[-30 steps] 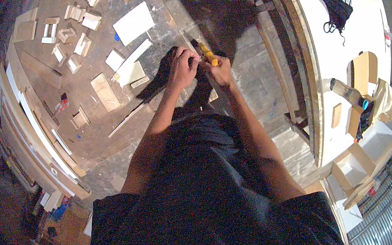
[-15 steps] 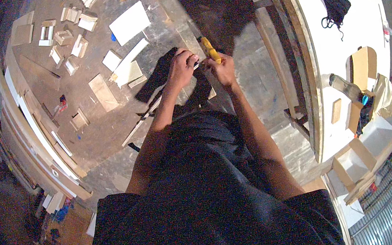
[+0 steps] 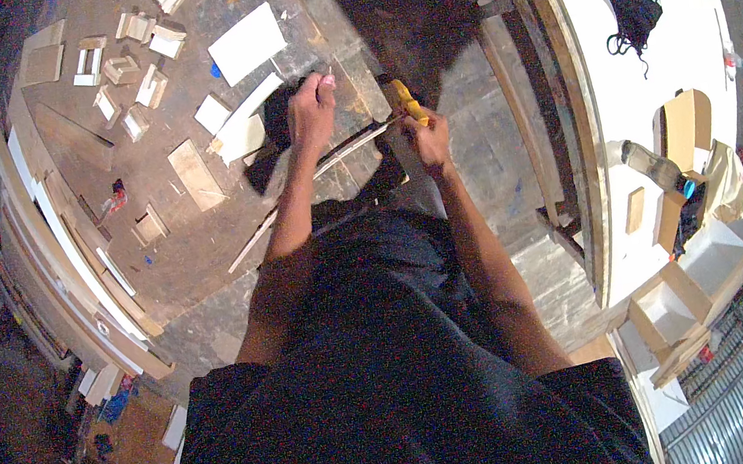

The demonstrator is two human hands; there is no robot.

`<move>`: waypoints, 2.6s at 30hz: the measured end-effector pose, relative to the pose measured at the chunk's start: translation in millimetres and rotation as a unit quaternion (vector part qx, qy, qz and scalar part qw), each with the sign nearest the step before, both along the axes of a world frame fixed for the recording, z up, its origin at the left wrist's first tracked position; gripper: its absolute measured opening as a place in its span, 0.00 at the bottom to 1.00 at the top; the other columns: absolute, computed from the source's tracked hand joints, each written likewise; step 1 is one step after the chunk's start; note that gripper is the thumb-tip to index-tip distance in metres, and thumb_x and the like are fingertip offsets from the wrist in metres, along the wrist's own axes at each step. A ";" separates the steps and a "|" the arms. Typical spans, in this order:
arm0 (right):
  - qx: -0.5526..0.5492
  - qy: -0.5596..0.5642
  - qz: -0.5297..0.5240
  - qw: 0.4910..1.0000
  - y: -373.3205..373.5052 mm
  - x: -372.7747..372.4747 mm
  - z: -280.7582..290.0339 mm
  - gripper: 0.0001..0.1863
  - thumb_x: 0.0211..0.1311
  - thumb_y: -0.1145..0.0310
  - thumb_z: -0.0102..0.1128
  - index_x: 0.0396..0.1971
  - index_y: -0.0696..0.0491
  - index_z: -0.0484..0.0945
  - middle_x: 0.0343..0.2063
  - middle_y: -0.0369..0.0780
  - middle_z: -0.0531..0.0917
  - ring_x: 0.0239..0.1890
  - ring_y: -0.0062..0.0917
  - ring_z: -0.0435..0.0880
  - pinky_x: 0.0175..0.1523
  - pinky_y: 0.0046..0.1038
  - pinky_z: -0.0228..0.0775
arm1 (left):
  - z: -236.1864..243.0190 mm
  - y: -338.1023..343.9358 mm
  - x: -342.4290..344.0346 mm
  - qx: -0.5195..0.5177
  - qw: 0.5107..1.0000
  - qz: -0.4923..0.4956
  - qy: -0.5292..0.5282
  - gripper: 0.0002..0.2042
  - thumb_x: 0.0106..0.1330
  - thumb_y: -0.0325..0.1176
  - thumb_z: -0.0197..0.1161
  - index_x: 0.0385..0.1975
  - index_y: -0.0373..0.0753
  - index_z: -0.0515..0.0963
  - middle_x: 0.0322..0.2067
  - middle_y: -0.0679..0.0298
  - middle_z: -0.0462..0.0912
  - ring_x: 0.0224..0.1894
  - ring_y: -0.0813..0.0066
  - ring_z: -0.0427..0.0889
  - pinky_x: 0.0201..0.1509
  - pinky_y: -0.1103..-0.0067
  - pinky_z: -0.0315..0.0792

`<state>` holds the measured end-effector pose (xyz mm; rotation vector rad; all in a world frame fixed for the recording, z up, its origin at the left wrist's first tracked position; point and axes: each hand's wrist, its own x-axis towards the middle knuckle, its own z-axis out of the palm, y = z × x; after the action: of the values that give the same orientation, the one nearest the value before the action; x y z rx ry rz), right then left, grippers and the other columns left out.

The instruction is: The person uses a handsaw to cut a small wooden piece, applies glue to the cut edge, and then attaches it to a larger wooden assembly.

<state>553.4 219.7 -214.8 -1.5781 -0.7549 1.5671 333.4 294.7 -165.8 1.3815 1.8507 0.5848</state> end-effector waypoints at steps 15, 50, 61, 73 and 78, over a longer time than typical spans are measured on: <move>-0.030 0.083 -0.123 0.989 -27.1 8.1 -6.9 0.04 0.64 0.73 0.60 0.30 0.57 0.78 0.23 0.31 0.77 0.19 0.13 0.70 0.25 0.18 0.60 | -1.9 42.3 -69.0 0.259 0.948 0.171 -0.075 0.11 0.76 0.34 0.55 0.38 0.34 0.79 0.25 0.65 0.79 0.28 0.80 0.74 0.35 0.78 0.71; -0.050 0.000 -0.129 0.990 -2.8 26.2 -26.8 0.12 0.68 0.68 0.58 0.27 0.58 0.82 0.15 0.31 0.75 0.13 0.12 0.66 0.19 0.20 0.53 | 85.4 -47.4 -119.8 -0.001 0.981 -0.193 0.034 0.08 0.66 0.35 0.69 0.43 0.45 0.88 0.31 0.58 0.84 0.32 0.64 0.83 0.37 0.74 0.75; -0.067 0.004 -0.015 0.998 -4.3 16.5 -14.4 0.10 0.66 0.66 0.61 0.29 0.57 0.83 0.15 0.30 0.75 0.13 0.12 0.66 0.19 0.19 0.51 | 16.7 -97.1 -97.7 0.076 0.985 -0.152 0.043 0.22 0.61 0.35 0.73 0.56 0.43 0.81 0.39 0.56 0.80 0.41 0.55 0.80 0.44 0.65 0.74; -0.092 -0.024 0.073 0.993 -15.1 23.3 -13.4 0.11 0.67 0.65 0.61 0.35 0.58 0.85 0.17 0.29 0.77 0.15 0.10 0.67 0.21 0.19 0.52 | 9.8 -133.4 -23.0 0.131 0.983 -0.127 0.022 0.15 0.61 0.36 0.72 0.46 0.40 0.82 0.42 0.59 0.80 0.43 0.57 0.82 0.46 0.66 0.75; -0.060 0.002 0.139 0.989 -12.3 23.5 -5.2 0.09 0.68 0.68 0.60 0.37 0.59 0.83 0.24 0.31 0.81 0.18 0.10 0.69 0.24 0.19 0.58 | -13.9 -101.4 3.4 0.193 0.963 -0.184 0.045 0.12 0.62 0.34 0.70 0.43 0.41 0.84 0.42 0.61 0.81 0.45 0.60 0.80 0.51 0.65 0.71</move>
<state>576.9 207.4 -220.0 -1.6074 -0.9253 1.8438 336.8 193.3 -179.7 1.9825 1.5383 0.7199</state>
